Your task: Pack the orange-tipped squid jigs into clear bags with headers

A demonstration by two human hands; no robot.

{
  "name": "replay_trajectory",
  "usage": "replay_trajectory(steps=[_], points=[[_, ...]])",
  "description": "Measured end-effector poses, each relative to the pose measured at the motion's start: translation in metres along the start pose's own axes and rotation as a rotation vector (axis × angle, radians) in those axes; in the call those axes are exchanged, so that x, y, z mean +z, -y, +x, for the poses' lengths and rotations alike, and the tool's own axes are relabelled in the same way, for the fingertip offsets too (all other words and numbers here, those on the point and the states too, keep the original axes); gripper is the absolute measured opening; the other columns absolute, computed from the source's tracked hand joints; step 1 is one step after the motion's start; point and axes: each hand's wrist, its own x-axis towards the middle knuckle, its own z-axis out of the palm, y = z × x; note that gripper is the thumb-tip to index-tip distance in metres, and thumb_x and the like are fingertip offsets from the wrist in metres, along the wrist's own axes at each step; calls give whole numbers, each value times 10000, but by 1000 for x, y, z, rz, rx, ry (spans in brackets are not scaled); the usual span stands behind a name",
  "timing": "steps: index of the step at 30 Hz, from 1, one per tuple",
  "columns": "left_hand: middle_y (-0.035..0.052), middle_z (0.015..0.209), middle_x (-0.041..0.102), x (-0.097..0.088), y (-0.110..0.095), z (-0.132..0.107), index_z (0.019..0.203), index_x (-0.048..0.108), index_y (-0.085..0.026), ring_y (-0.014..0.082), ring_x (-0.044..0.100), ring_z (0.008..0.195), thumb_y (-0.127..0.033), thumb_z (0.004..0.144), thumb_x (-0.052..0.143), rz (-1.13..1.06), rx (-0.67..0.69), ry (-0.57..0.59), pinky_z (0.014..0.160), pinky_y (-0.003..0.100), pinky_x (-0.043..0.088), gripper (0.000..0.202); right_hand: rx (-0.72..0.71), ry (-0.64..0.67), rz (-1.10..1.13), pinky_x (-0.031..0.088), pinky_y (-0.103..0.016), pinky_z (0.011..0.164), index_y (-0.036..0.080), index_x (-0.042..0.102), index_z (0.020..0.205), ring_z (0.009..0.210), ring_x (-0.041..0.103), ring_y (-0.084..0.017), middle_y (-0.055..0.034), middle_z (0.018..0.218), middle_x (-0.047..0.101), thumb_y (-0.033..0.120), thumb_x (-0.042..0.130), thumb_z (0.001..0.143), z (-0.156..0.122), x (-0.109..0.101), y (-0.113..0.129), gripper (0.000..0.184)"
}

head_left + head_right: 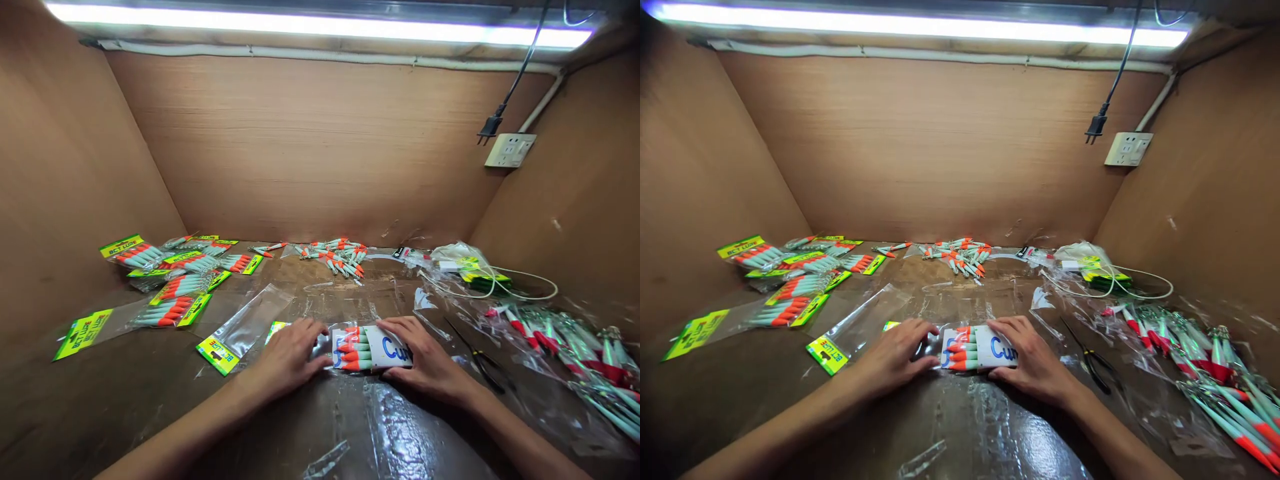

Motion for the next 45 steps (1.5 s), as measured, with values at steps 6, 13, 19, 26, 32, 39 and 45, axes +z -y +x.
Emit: replay_trajectory(steps=[6, 13, 19, 26, 32, 39, 45], points=[[88, 1106, 598, 15, -27, -3, 1136, 537, -216, 306, 556, 1015, -745, 753, 617, 50, -23, -53, 844, 412, 463, 659, 34, 0, 6, 411, -447, 1063, 238, 479, 1421, 1239, 466, -289, -104, 1367, 540, 368, 786, 753, 4, 10, 13, 746], [76, 973, 625, 19, -39, 3, 1018, 560, -217, 286, 579, 928, -452, 944, 491, 164, 42, -55, 706, 369, 476, 256, 23, 3, -38, 422, -483, 1041, 251, 419, 1457, 1222, 466, -310, -102, 1375, 540, 412, 774, 765, 5, 18, 14, 794], [83, 911, 633, 20, -43, 2, 1018, 568, -207, 249, 621, 801, -339, 960, 424, 156, -46, -59, 666, 339, 469, 204, 32, 9, -71, 423, -470, 1038, 252, 370, 1487, 1208, 465, -304, -108, 1363, 532, 416, 756, 783, 4, 18, 18, 819], [94, 1039, 613, 18, -49, -2, 1198, 513, -222, 294, 631, 868, -493, 849, 599, 167, -26, -41, 649, 347, 491, 450, 33, 6, -98, 418, -482, 1037, 271, 343, 1506, 1183, 487, -307, -114, 1334, 528, 380, 764, 768, 2, 22, 24, 856], [89, 979, 617, 18, -46, 0, 1169, 528, -209, 246, 642, 743, -319, 975, 391, 185, -24, -55, 571, 323, 463, 262, 23, -6, -91, 430, -500, 1024, 273, 328, 1514, 1171, 506, -321, -128, 1335, 532, 412, 761, 768, 2, 21, 25, 873], [74, 955, 623, 21, -49, -1, 989, 573, -213, 232, 630, 818, -306, 1000, 420, 152, 91, -106, 595, 303, 472, 180, -22, 37, -136, 382, -515, 1090, 361, 263, 1542, 1292, 438, -317, -84, 1472, 434, 340, 709, 812, 3, 19, 34, 856], [67, 943, 636, 25, -50, -4, 941, 603, -210, 225, 618, 900, -333, 1022, 424, 91, 255, -122, 671, 306, 497, 231, -61, 110, -198, 374, -551, 1092, 393, 461, 1440, 1340, 398, -336, -54, 1558, 346, 341, 652, 873, 2, 19, 35, 601]])
